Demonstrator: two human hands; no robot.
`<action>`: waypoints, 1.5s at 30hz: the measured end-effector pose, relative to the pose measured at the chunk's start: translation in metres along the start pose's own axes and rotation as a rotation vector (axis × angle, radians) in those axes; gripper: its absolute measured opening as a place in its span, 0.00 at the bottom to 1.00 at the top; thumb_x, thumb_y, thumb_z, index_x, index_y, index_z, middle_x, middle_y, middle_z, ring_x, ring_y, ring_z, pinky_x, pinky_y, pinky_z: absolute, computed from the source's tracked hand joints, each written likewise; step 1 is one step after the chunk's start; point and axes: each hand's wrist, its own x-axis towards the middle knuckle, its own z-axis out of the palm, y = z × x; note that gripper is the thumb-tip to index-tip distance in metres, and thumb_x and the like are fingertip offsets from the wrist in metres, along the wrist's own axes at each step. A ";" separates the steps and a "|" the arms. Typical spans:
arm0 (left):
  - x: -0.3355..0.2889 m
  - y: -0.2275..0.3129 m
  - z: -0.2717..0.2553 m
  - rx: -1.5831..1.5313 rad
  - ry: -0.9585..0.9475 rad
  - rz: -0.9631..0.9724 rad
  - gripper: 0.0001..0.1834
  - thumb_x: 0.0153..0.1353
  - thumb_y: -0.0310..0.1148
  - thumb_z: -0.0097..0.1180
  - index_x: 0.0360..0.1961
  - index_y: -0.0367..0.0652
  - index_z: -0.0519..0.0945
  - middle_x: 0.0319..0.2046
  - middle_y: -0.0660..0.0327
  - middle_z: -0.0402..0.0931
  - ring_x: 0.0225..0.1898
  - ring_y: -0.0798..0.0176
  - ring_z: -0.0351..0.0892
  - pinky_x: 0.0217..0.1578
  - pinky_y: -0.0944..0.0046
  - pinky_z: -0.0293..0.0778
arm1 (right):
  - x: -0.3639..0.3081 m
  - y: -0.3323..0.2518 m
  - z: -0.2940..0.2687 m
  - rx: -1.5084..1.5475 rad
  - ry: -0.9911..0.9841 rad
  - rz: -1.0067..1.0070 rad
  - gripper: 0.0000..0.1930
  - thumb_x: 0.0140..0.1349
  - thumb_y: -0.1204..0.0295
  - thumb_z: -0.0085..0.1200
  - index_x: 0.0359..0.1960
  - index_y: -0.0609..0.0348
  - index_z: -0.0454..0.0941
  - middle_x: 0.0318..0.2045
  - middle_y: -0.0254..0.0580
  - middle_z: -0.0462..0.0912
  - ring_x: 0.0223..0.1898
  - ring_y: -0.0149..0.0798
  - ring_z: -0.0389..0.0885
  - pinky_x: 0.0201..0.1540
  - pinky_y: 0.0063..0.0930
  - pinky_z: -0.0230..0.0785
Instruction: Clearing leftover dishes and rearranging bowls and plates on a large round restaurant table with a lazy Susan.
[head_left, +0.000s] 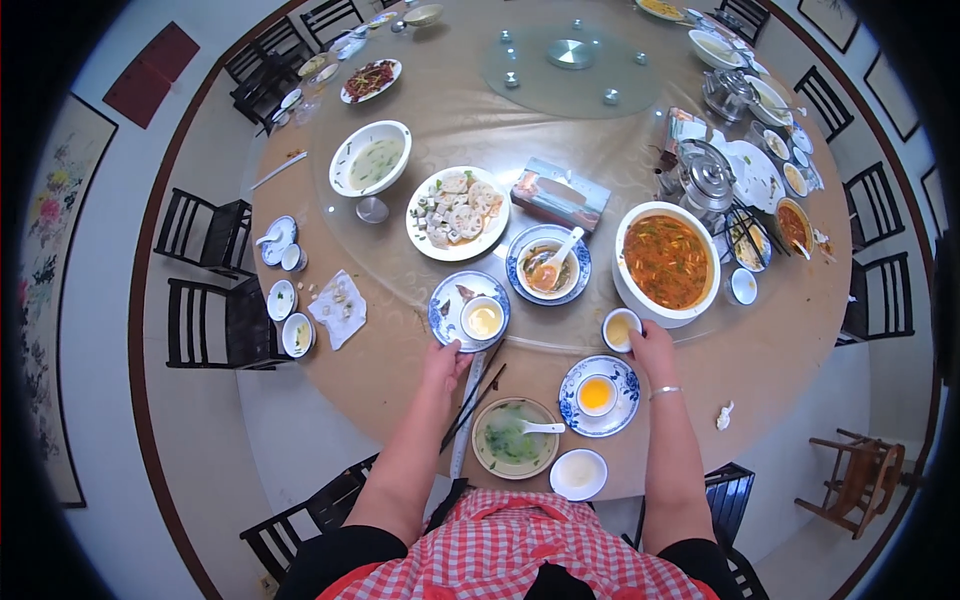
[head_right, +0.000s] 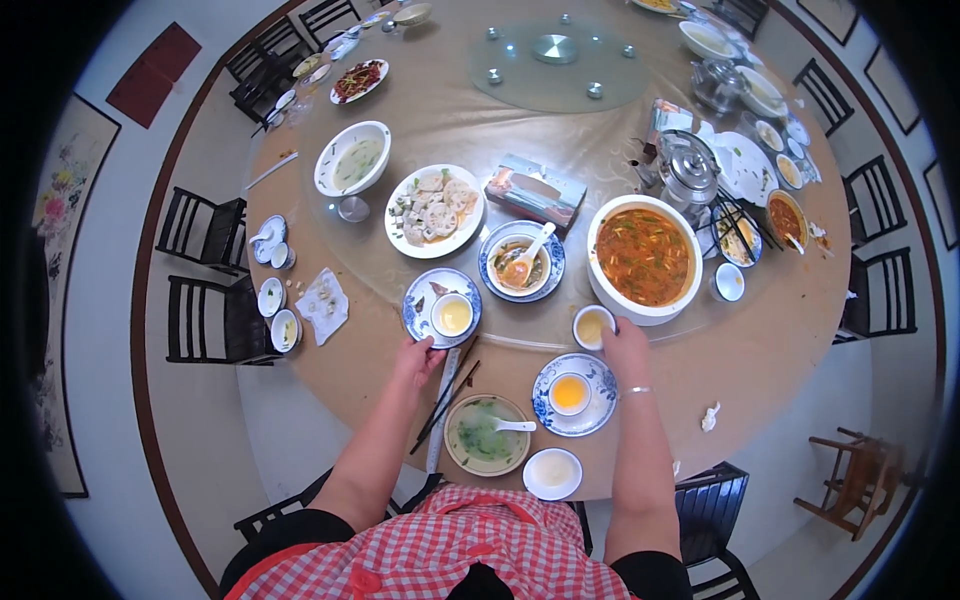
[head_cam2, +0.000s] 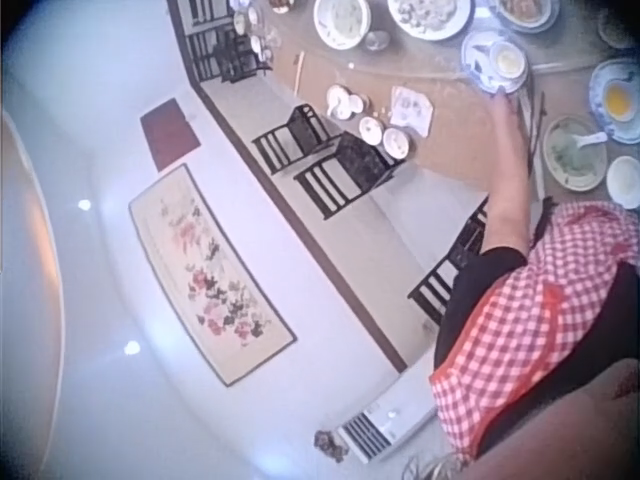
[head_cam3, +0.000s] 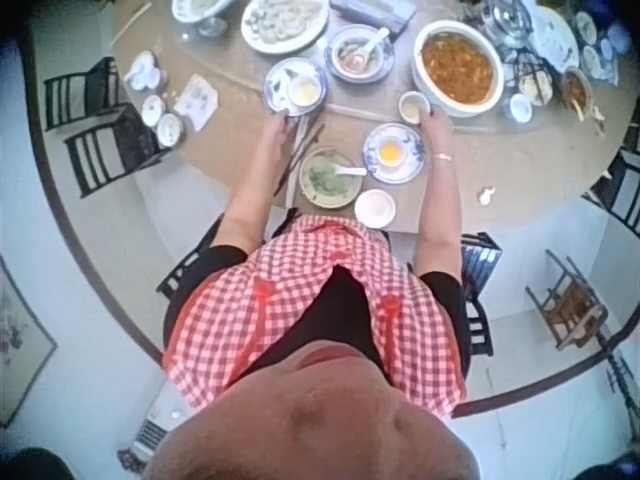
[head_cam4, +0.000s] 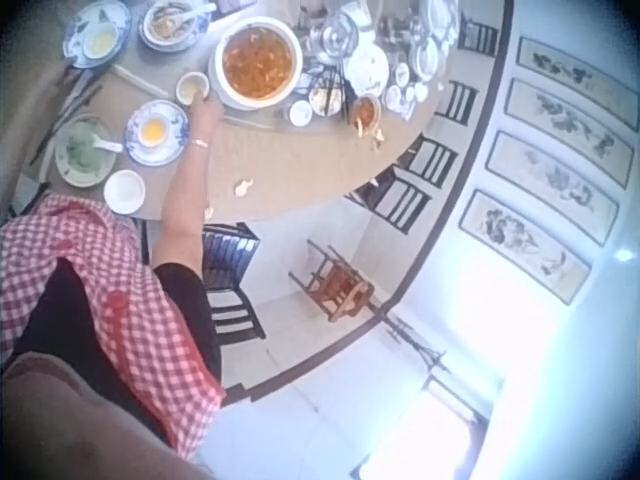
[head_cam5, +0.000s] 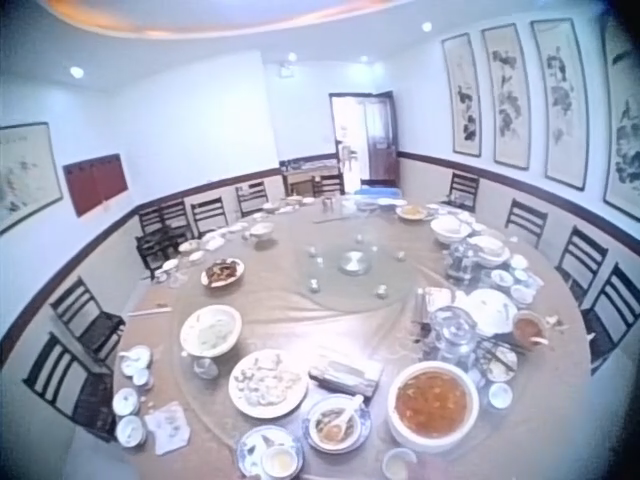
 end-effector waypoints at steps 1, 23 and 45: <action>0.001 -0.004 -0.002 -0.013 0.005 -0.029 0.10 0.58 0.23 0.44 0.42 0.38 0.68 0.30 0.57 0.75 0.24 0.65 0.76 0.21 0.72 0.78 | 0.008 -0.002 0.011 0.026 -0.003 0.025 0.11 0.54 0.70 0.47 0.34 0.67 0.75 0.20 0.38 0.76 0.16 0.28 0.74 0.19 0.19 0.68; -0.016 -0.002 -0.023 0.304 -0.156 -0.144 0.15 0.62 0.43 0.44 0.42 0.43 0.66 0.31 0.61 0.70 0.31 0.66 0.72 0.33 0.67 0.74 | -0.106 0.079 0.014 0.321 -0.246 0.379 0.08 0.54 0.71 0.53 0.33 0.63 0.75 0.20 0.30 0.74 0.20 0.24 0.69 0.21 0.18 0.64; -0.066 -0.022 -0.080 0.786 -0.816 -0.240 0.21 0.57 0.28 0.47 0.53 0.43 0.64 0.36 0.62 0.73 0.35 0.70 0.75 0.29 0.70 0.74 | -0.126 -0.018 -0.018 0.698 -0.079 0.448 0.09 0.58 0.70 0.49 0.38 0.61 0.73 0.31 0.34 0.77 0.31 0.27 0.76 0.32 0.19 0.72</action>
